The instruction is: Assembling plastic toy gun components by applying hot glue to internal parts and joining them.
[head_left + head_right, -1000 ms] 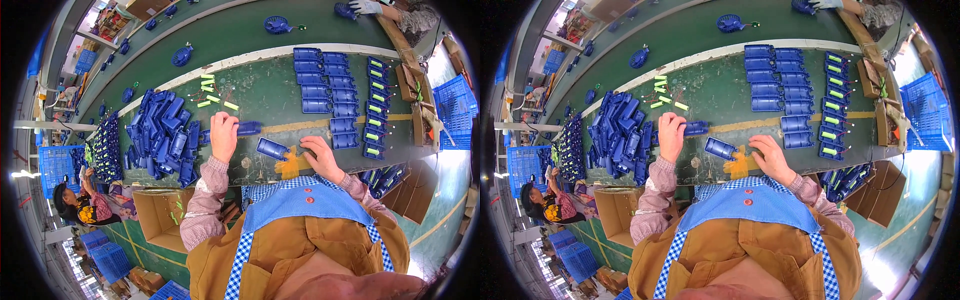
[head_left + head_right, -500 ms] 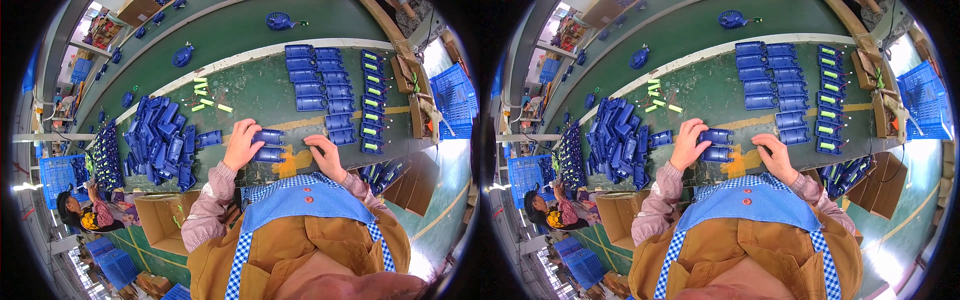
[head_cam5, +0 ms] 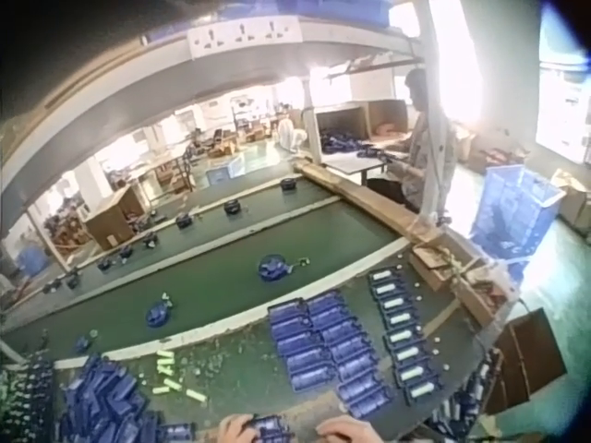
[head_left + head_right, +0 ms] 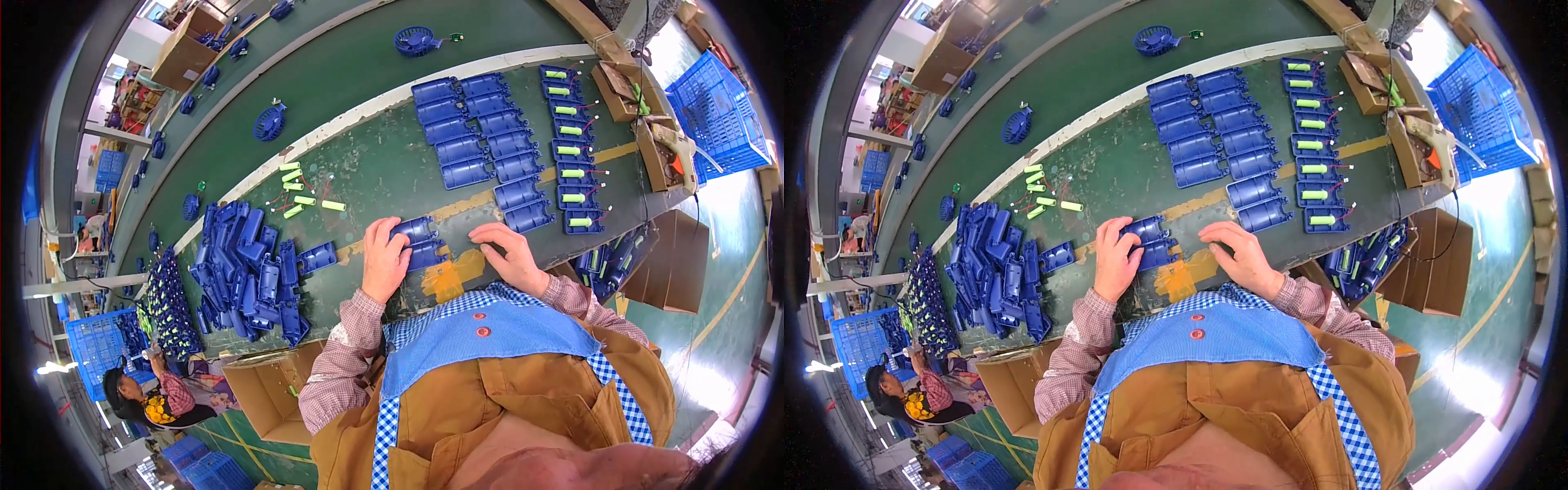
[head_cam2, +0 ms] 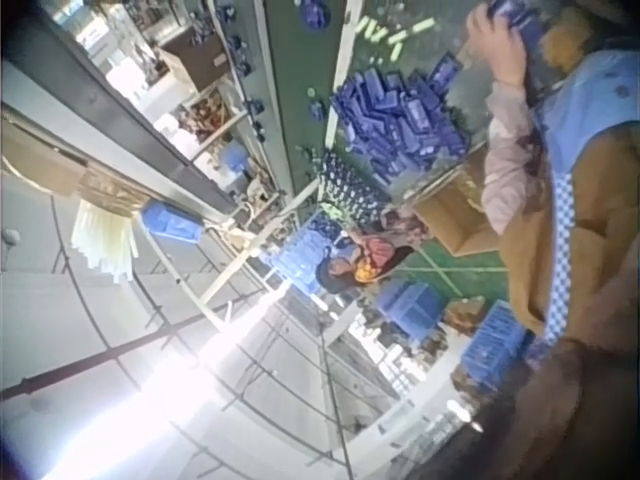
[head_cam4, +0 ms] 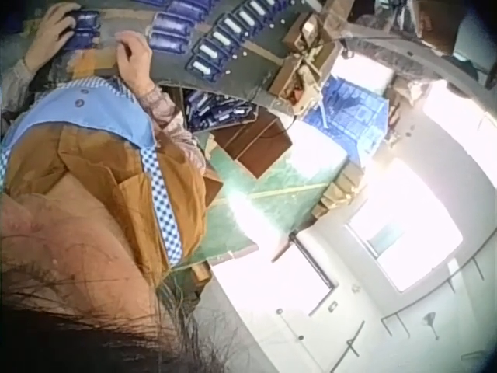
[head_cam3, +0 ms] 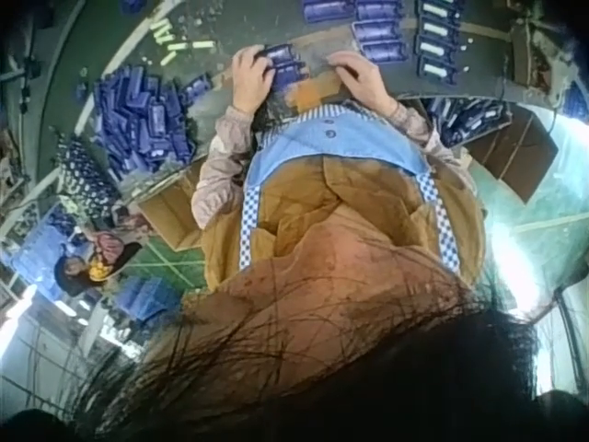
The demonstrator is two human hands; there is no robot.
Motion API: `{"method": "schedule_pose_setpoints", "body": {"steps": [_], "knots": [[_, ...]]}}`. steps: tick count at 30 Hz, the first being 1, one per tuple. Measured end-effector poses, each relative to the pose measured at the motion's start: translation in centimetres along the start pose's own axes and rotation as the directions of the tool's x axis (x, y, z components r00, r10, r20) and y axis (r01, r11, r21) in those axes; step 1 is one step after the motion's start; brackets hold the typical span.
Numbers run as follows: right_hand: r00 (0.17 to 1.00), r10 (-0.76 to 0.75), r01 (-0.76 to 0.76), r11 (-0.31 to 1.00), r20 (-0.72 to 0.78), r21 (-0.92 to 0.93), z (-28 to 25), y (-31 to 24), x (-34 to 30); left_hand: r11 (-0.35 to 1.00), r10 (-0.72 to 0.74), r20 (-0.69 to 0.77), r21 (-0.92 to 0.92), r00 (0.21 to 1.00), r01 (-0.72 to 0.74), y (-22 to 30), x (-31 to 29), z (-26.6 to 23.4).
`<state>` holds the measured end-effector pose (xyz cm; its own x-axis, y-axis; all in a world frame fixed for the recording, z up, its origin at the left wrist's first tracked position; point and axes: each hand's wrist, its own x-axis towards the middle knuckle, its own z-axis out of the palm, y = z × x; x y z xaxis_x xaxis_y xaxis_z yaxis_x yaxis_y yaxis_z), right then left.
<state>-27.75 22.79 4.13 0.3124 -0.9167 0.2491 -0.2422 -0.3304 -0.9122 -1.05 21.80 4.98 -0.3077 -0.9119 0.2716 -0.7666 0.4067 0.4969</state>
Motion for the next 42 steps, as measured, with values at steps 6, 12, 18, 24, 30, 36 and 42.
{"method": "schedule_pose_setpoints", "body": {"steps": [6,12,18,24,30,36,42], "knots": [[0.997,0.021,-0.020,1.000,-0.080,0.013,-1.3,-0.7,-1.2,0.992,0.112,-0.079,-0.042,0.991,-0.116,2.6,3.2,3.4],[0.991,0.043,-0.043,0.999,-0.124,0.005,-2.1,-1.6,-1.8,0.987,0.133,-0.177,-0.065,0.975,-0.146,4.5,6.4,7.2],[0.991,0.046,-0.045,0.999,-0.123,0.010,-1.7,-1.7,-1.9,0.990,0.111,-0.201,-0.067,0.973,-0.127,5.5,7.3,8.7],[0.993,0.065,-0.061,0.997,-0.102,0.043,-1.4,-1.1,-1.8,0.998,-0.021,-0.285,-0.066,0.958,0.002,4.0,5.5,6.5],[0.995,0.037,-0.035,0.999,-0.097,0.023,-1.3,-0.9,-1.4,0.908,-0.282,-0.463,0.154,0.840,0.389,-2.4,-0.2,-0.4],[0.999,-0.017,0.018,0.999,-0.047,0.031,-0.4,-1.0,-1.2,0.737,-0.427,-0.460,0.322,0.779,0.594,-6.2,-5.6,-3.1],[0.999,-0.010,0.011,1.000,-0.041,0.007,-0.7,-0.9,-1.7,0.736,-0.504,-0.387,0.276,0.773,0.618,-4.7,-4.6,-3.2]]}}
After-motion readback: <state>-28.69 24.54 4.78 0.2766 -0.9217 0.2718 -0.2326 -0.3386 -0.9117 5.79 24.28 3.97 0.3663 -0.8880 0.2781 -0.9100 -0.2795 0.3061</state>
